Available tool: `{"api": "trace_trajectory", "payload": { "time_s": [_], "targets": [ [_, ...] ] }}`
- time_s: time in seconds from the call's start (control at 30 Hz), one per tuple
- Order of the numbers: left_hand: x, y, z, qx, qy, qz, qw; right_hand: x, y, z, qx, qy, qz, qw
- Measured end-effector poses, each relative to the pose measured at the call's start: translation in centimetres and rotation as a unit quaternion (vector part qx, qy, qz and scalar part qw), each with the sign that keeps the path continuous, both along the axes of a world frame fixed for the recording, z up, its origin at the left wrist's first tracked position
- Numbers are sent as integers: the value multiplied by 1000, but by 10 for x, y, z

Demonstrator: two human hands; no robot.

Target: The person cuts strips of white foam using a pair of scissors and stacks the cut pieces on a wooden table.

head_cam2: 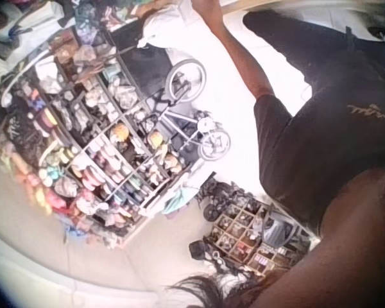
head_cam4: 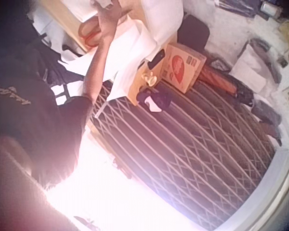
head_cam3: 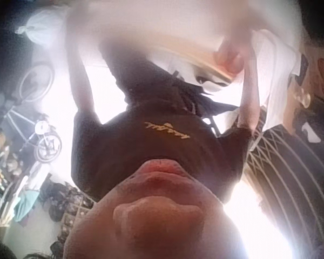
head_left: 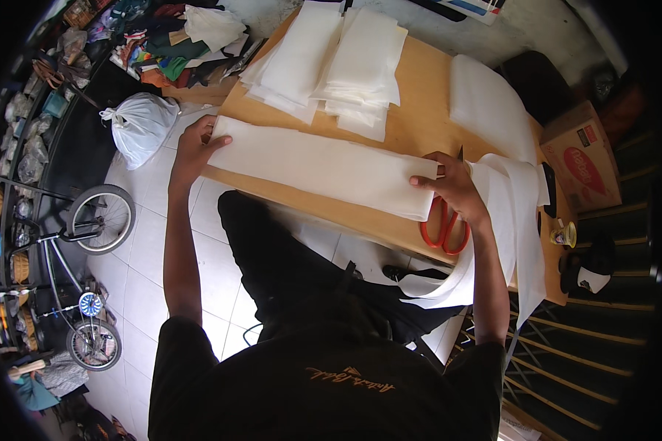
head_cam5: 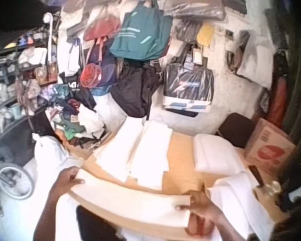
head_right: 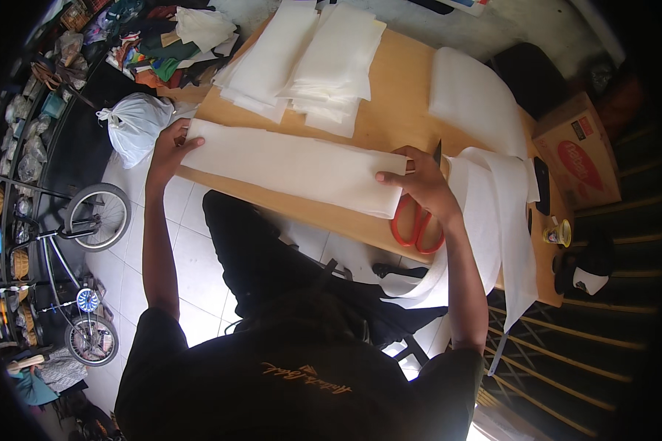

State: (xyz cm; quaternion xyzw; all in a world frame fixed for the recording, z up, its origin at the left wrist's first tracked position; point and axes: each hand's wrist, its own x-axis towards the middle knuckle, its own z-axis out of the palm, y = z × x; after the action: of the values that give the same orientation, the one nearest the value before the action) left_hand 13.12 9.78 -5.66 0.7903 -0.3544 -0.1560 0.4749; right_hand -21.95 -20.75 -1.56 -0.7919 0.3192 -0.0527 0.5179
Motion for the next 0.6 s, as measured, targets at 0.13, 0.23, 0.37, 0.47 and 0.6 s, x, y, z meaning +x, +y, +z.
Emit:
{"api": "trace_trajectory", "payload": {
  "time_s": [0.13, 0.23, 0.37, 0.47, 0.6],
  "targets": [
    [-52, -27, 7, 178, -413, 224, 865, 10, 32, -6, -6, 22, -31, 999],
    [-159, -57, 23, 47, -327, 116, 937, 13, 49, -8, -18, 13, -44, 999],
    [-259, -91, -6, 13, -275, -164, 947, 14, 58, -17, -66, -4, -50, 997],
    [-247, -97, -26, 34, -270, -111, 956, 19, 73, -6, -123, 47, -80, 988],
    [-198, -78, -22, 79, -302, -99, 945, 20, 76, -2, -180, 87, -64, 978]
  ]
}}
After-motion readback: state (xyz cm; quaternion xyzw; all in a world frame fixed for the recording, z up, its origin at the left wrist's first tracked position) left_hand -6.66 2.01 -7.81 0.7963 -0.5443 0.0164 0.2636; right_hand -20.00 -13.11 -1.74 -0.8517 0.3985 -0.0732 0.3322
